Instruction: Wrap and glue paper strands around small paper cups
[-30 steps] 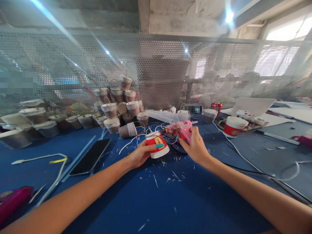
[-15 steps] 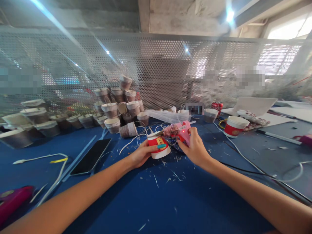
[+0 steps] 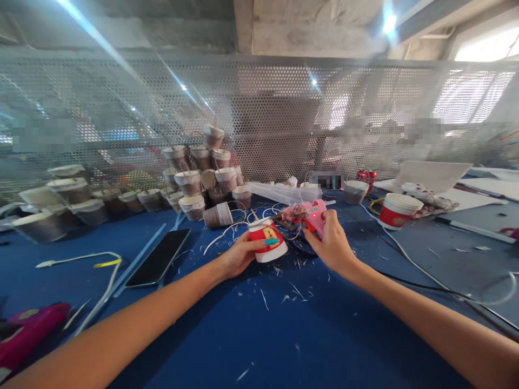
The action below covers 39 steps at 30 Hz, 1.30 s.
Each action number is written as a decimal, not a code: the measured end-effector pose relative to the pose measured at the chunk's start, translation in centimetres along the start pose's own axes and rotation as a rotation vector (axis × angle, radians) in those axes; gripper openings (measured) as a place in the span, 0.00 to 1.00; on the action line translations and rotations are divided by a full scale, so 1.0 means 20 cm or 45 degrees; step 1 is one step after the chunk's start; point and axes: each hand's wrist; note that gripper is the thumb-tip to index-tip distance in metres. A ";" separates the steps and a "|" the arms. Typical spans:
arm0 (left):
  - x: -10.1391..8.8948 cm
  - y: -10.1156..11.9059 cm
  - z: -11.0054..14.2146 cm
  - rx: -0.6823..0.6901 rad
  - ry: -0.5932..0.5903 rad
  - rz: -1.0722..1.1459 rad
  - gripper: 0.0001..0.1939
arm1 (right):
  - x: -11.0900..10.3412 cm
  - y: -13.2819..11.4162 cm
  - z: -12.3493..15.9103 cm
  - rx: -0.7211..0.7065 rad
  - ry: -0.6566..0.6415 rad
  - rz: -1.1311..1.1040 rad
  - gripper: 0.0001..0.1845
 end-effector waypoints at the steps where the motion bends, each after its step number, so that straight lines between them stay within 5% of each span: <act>1: 0.00 0.00 0.00 0.001 0.000 -0.001 0.19 | 0.00 0.00 0.00 -0.002 -0.001 -0.010 0.16; 14: 0.01 0.00 0.00 0.033 -0.089 0.011 0.22 | -0.02 -0.04 0.03 -0.011 -0.074 -0.029 0.16; 23: 0.01 0.00 0.00 -0.012 0.054 0.021 0.21 | 0.00 0.02 0.01 0.031 -0.013 0.000 0.16; 39: 0.01 0.00 0.00 0.013 -0.068 -0.022 0.21 | -0.01 -0.02 0.03 -0.056 -0.071 -0.010 0.16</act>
Point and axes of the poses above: each hand's wrist, its own z-axis away from the middle knuckle, its own x-axis out of the palm, y = z × x, and after that the axes turned 8 degrees about x, right-handed
